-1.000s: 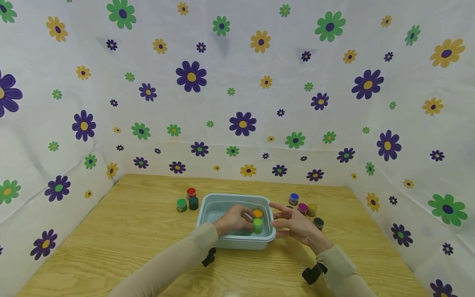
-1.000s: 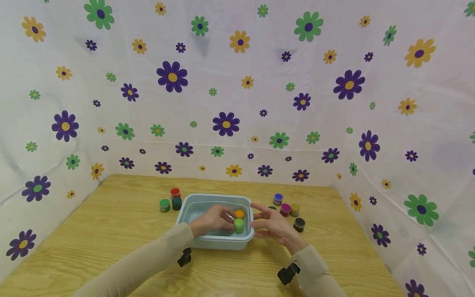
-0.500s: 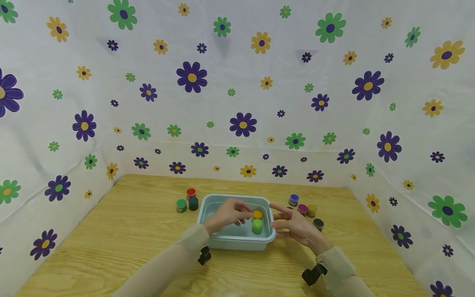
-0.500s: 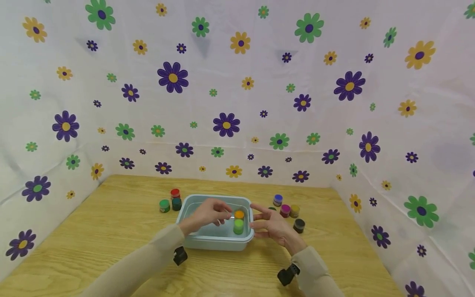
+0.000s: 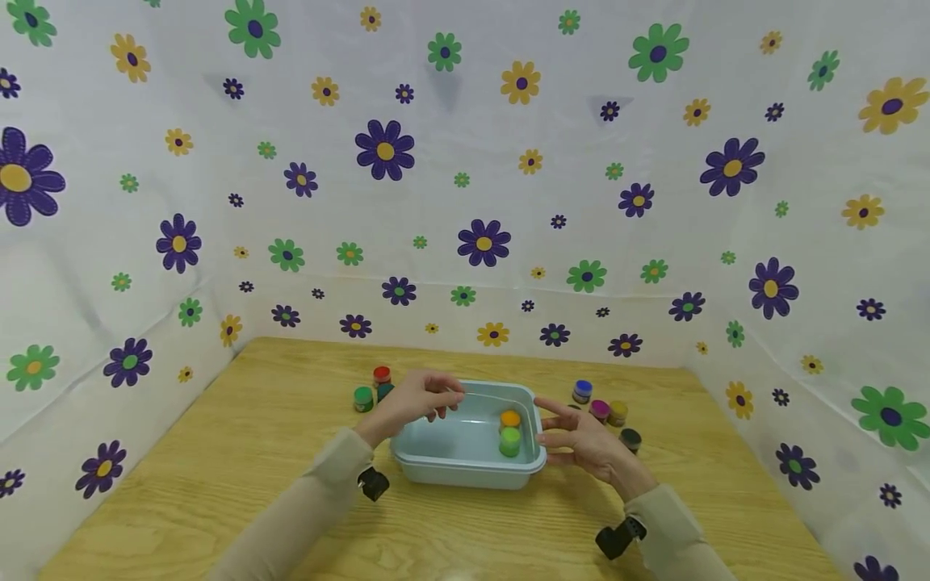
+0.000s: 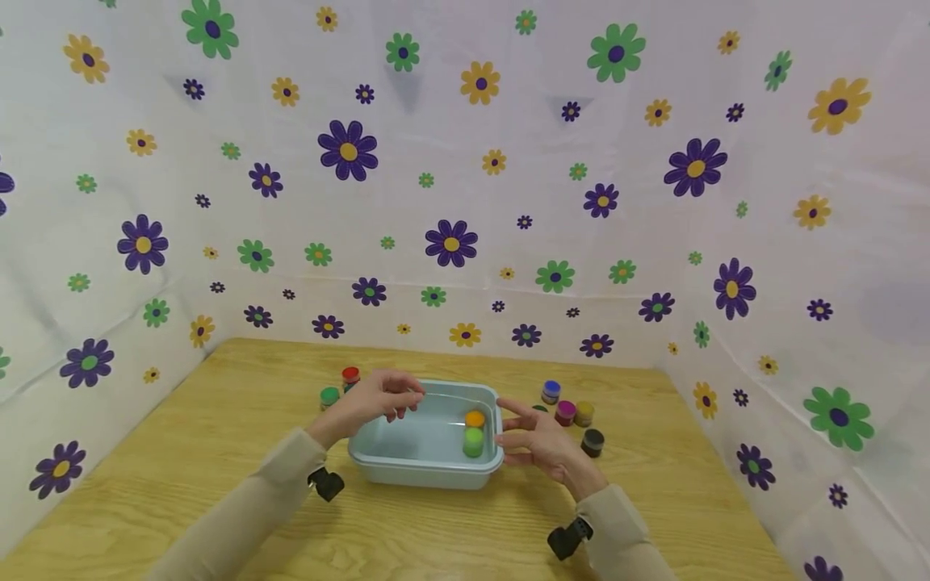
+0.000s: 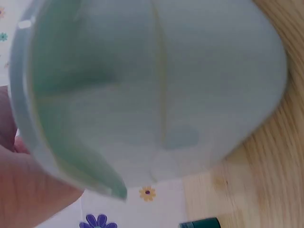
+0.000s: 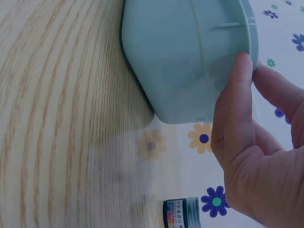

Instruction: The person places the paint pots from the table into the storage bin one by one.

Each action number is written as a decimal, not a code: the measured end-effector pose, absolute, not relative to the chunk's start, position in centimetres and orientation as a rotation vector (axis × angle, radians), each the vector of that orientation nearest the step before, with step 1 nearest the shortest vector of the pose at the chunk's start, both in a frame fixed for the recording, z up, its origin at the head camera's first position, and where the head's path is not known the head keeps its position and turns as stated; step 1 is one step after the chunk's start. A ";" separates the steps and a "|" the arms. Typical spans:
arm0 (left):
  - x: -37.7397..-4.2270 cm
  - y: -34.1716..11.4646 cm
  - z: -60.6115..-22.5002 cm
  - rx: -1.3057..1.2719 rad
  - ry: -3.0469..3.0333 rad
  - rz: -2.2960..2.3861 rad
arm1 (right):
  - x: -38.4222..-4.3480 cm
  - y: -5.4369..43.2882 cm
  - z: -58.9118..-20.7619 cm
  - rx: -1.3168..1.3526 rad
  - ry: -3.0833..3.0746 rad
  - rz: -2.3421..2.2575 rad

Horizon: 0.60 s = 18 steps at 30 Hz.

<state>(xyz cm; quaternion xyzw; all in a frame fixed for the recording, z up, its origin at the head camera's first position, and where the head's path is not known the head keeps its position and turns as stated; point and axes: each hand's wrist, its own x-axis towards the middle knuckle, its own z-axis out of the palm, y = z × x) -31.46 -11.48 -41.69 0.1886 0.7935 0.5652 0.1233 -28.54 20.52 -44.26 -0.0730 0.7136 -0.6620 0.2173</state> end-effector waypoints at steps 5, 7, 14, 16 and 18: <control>-32.0 -13.0 -42.2 0.488 2.305 1.713 | -28.5 20.7 -44.3 -0.204 1.968 -1.843; -32.2 -13.7 -42.5 0.465 2.291 1.755 | -28.5 20.7 -44.2 -0.202 1.965 -1.845; -33.8 -16.2 -43.0 0.496 2.309 1.786 | -28.5 20.5 -44.0 -0.198 1.966 -1.843; -34.1 -17.0 -43.0 0.504 2.335 1.761 | -28.4 20.5 -44.0 -0.190 1.971 -1.843; -34.3 -17.9 -42.8 0.485 2.360 1.727 | -28.4 20.5 -44.0 -0.182 1.971 -1.844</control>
